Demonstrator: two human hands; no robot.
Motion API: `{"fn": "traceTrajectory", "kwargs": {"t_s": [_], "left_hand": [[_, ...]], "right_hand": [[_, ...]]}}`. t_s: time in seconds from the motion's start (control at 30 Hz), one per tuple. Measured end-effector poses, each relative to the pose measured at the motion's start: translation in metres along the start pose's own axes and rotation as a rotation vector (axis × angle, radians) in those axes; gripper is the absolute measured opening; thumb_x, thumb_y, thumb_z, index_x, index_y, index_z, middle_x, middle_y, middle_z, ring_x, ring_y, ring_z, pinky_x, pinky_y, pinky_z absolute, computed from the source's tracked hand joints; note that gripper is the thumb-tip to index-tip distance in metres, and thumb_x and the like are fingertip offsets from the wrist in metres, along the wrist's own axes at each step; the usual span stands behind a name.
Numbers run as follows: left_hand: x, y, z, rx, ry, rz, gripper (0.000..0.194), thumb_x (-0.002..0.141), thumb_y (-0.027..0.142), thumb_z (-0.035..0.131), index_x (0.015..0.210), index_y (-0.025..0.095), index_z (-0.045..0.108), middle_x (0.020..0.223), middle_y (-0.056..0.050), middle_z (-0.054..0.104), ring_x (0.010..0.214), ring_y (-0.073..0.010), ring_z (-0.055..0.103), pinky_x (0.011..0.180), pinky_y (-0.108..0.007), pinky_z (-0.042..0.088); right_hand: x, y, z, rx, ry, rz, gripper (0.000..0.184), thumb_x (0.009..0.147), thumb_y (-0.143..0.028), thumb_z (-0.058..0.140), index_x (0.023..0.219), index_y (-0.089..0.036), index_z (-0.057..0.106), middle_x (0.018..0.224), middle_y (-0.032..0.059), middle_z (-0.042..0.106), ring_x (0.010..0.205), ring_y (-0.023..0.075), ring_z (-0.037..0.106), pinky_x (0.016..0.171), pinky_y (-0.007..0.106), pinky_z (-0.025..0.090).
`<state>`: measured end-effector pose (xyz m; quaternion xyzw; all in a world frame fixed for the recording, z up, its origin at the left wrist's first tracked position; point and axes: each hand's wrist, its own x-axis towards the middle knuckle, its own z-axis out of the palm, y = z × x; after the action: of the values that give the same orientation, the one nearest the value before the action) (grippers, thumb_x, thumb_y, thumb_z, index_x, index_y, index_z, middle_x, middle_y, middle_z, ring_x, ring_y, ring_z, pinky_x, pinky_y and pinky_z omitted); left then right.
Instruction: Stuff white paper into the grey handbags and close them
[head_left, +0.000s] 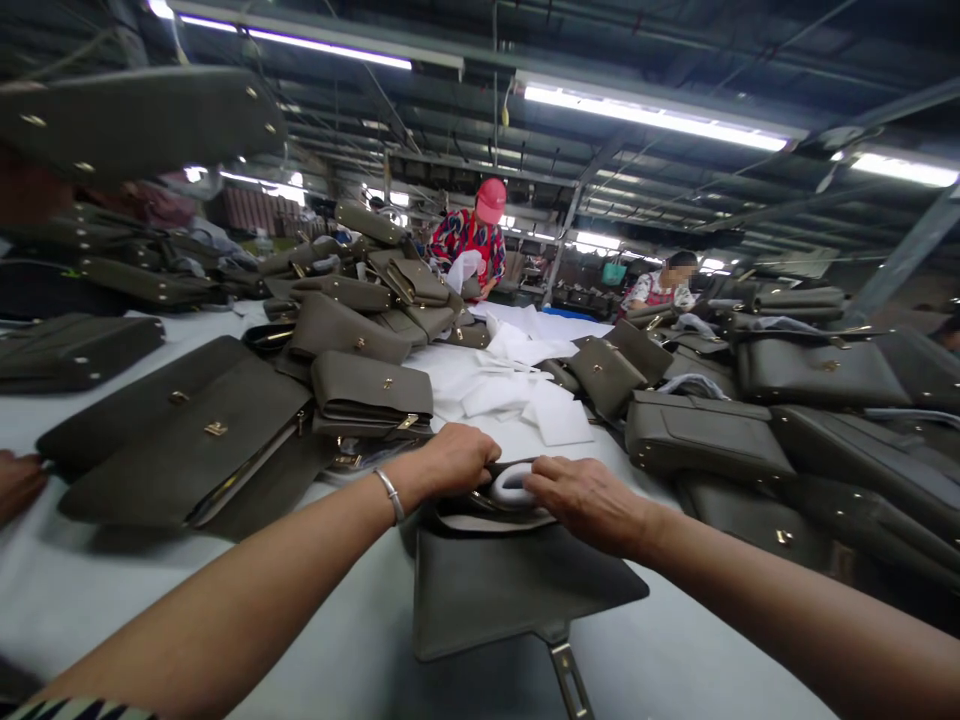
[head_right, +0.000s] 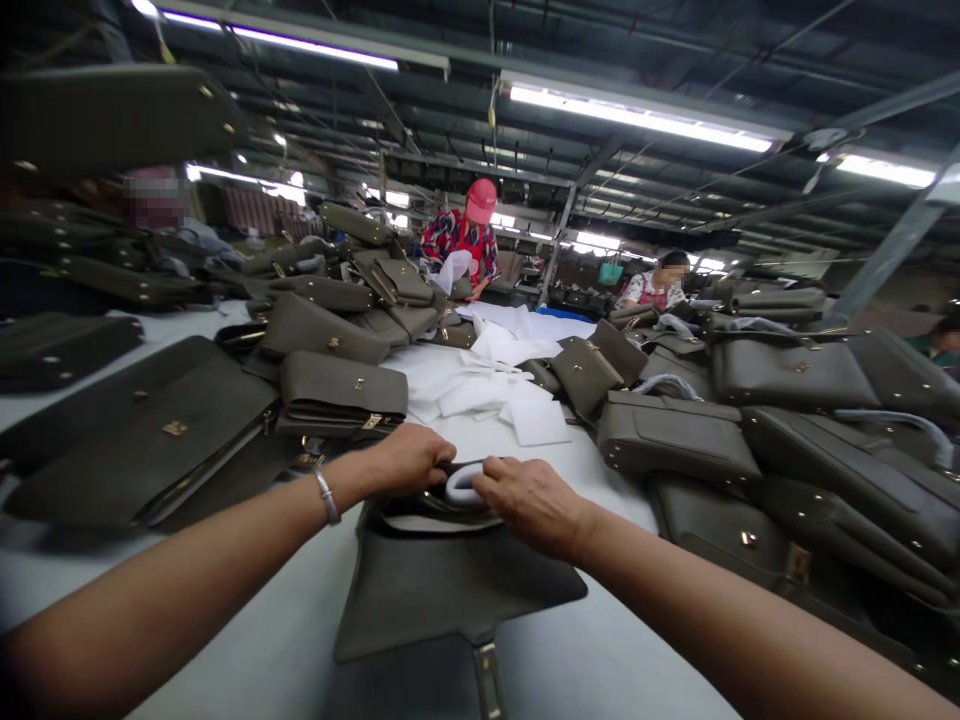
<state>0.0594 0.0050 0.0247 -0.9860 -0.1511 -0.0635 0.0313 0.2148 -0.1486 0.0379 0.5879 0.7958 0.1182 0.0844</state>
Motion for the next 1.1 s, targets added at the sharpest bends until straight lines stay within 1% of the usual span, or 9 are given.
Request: {"fn": "traceTrajectory", "kwargs": {"t_s": [0.17, 0.37, 0.43, 0.53, 0.63, 0.73, 0.83, 0.93, 1.1], "left_hand": [[0.001, -0.002, 0.001, -0.004, 0.0, 0.016, 0.007, 0.074, 0.028, 0.059, 0.074, 0.023, 0.064, 0.073, -0.003, 0.068, 0.075, -0.0217, 0.064, 0.058, -0.028, 0.038], [0.0, -0.004, 0.002, -0.025, -0.001, -0.014, 0.011, 0.075, 0.033, 0.059, 0.078, 0.023, 0.065, 0.076, -0.003, 0.069, 0.077, -0.0214, 0.064, 0.061, -0.027, 0.041], [-0.002, -0.004, 0.002, -0.035, -0.004, -0.03, 0.014, 0.075, 0.035, 0.059, 0.08, 0.024, 0.065, 0.078, -0.004, 0.069, 0.078, -0.0219, 0.064, 0.062, -0.027, 0.042], [-0.002, -0.003, 0.001, -0.05, 0.0, -0.041, 0.016, 0.075, 0.034, 0.057, 0.081, 0.023, 0.066, 0.08, -0.006, 0.07, 0.08, -0.0239, 0.065, 0.063, -0.029, 0.044], [-0.002, -0.003, 0.0, -0.07, -0.007, -0.039, 0.017, 0.073, 0.03, 0.056, 0.083, 0.022, 0.067, 0.083, -0.007, 0.07, 0.081, -0.0248, 0.065, 0.062, -0.03, 0.045], [-0.005, -0.005, -0.003, -0.077, -0.032, -0.057, 0.019, 0.069, 0.025, 0.055, 0.083, 0.021, 0.068, 0.084, -0.009, 0.071, 0.08, -0.0242, 0.066, 0.062, -0.029, 0.046], [-0.01, -0.009, -0.005, -0.066, -0.035, -0.115, 0.018, 0.069, 0.023, 0.054, 0.08, 0.018, 0.068, 0.082, -0.011, 0.071, 0.079, -0.0256, 0.066, 0.064, -0.031, 0.047], [-0.014, -0.012, 0.0, -0.078, 0.0, -0.168, 0.019, 0.073, 0.025, 0.052, 0.079, 0.018, 0.068, 0.083, -0.011, 0.07, 0.082, -0.0262, 0.065, 0.068, -0.033, 0.048], [-0.014, -0.018, 0.015, -0.157, 0.065, -0.226, 0.02, 0.077, 0.027, 0.05, 0.083, 0.021, 0.068, 0.083, -0.006, 0.07, 0.08, -0.0204, 0.064, 0.067, -0.028, 0.047]], "right_hand": [[0.008, 0.001, 0.001, -0.075, -0.146, -0.023, 0.02, 0.081, -0.006, 0.042, 0.087, -0.016, 0.059, 0.089, 0.006, 0.065, 0.073, 0.0187, 0.062, 0.053, 0.027, 0.032], [0.016, -0.003, -0.01, -0.11, -0.277, 0.06, 0.02, 0.08, -0.008, 0.045, 0.084, -0.014, 0.064, 0.084, 0.0102, 0.069, 0.072, 0.0246, 0.066, 0.055, 0.028, 0.037], [0.017, -0.007, -0.018, -0.058, -0.302, 0.133, 0.016, 0.083, -0.022, 0.051, 0.082, -0.016, 0.066, 0.081, 0.0105, 0.07, 0.073, 0.0264, 0.067, 0.057, 0.029, 0.039], [0.021, -0.018, -0.024, 0.036, -0.228, 0.303, 0.045, 0.087, -0.055, 0.043, 0.079, -0.019, 0.069, 0.076, 0.0111, 0.07, 0.074, 0.0272, 0.066, 0.061, 0.031, 0.041], [0.03, -0.028, -0.019, 0.047, -0.164, 0.464, 0.066, 0.089, -0.065, 0.026, 0.078, -0.018, 0.07, 0.077, 0.0142, 0.069, 0.077, 0.027, 0.066, 0.066, 0.033, 0.043], [0.041, -0.033, -0.009, 0.027, -0.161, 0.539, 0.064, 0.089, -0.062, 0.028, 0.079, -0.015, 0.071, 0.08, 0.0167, 0.069, 0.081, 0.0294, 0.066, 0.069, 0.035, 0.044], [0.049, -0.034, -0.006, 0.018, -0.138, 0.535, 0.048, 0.09, -0.046, 0.035, 0.081, -0.014, 0.07, 0.085, 0.0167, 0.069, 0.079, 0.0288, 0.065, 0.068, 0.036, 0.043], [0.053, -0.033, -0.006, -0.012, -0.051, 0.415, 0.037, 0.088, -0.029, 0.038, 0.08, -0.012, 0.069, 0.087, 0.016, 0.068, 0.082, 0.0262, 0.062, 0.072, 0.035, 0.042], [0.054, -0.024, -0.004, 0.005, -0.024, 0.265, 0.027, 0.083, -0.021, 0.043, 0.071, -0.013, 0.066, 0.079, 0.0119, 0.067, 0.086, 0.0244, 0.056, 0.073, 0.033, 0.039]]}}
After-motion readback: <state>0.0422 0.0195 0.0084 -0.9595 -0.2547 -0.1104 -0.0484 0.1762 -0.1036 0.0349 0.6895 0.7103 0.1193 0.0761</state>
